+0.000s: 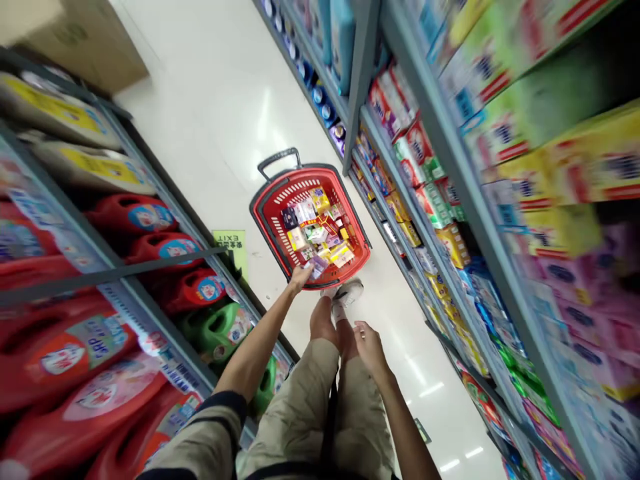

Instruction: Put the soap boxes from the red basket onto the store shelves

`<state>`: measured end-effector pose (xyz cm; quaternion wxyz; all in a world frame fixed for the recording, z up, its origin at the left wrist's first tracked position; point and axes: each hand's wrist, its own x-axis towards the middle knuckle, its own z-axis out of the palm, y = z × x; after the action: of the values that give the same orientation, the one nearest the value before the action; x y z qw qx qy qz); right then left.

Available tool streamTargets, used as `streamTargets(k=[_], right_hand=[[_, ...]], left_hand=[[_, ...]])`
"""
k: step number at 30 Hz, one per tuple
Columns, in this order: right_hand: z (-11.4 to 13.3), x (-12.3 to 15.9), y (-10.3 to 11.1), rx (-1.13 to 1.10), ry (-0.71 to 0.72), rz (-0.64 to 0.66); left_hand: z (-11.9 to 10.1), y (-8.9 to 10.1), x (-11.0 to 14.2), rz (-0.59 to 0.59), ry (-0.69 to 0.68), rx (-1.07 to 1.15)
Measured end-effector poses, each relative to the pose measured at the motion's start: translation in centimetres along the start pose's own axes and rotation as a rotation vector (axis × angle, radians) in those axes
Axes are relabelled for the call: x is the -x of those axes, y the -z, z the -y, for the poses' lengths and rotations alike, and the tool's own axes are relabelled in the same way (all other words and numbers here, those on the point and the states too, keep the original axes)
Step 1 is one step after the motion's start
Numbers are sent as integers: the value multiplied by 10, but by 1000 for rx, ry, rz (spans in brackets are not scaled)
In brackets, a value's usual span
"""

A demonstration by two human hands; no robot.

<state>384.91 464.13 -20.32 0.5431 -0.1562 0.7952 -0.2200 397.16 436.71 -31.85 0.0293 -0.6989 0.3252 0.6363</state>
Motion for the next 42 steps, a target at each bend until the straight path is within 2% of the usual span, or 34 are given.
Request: streamTargets(k=[2, 5, 7, 10, 13, 15, 17, 20, 23, 28, 32, 37, 42], right_hand=[[32, 14, 5, -40, 73, -20], [93, 48, 18, -126, 223, -65], [137, 81, 33, -185, 389, -105], [194, 147, 63, -266, 623, -113], [235, 219, 90, -459, 694, -112], [255, 265, 98, -645, 700, -145], [272, 305, 98, -798, 691, -213], [291, 354, 84, -957, 685, -361], [304, 391, 58, -1075, 706, -455], [324, 422, 8, -1078, 754, -500], [336, 432, -18, -985, 800, -500], [324, 444, -26, -787, 682, -623], [303, 449, -22, -857, 716, -678]], left_hand=[[-27, 13, 60, 136, 24, 77], [-65, 34, 169, 392, 25, 147], [-85, 47, 245, 554, 18, 151], [-108, 62, 346, 737, -8, 149], [-129, 73, 425, 849, -92, 81], [-144, 83, 465, 908, -219, -17], [-159, 94, 496, 980, -376, -110], [-180, 112, 528, 1057, -620, -211], [-193, 132, 549, 1099, -794, -251], [-190, 177, 560, 1276, -775, -342], [-170, 202, 550, 1191, -726, -282], [-150, 202, 543, 1124, -753, -155], [-150, 196, 570, 1239, -778, -190]])
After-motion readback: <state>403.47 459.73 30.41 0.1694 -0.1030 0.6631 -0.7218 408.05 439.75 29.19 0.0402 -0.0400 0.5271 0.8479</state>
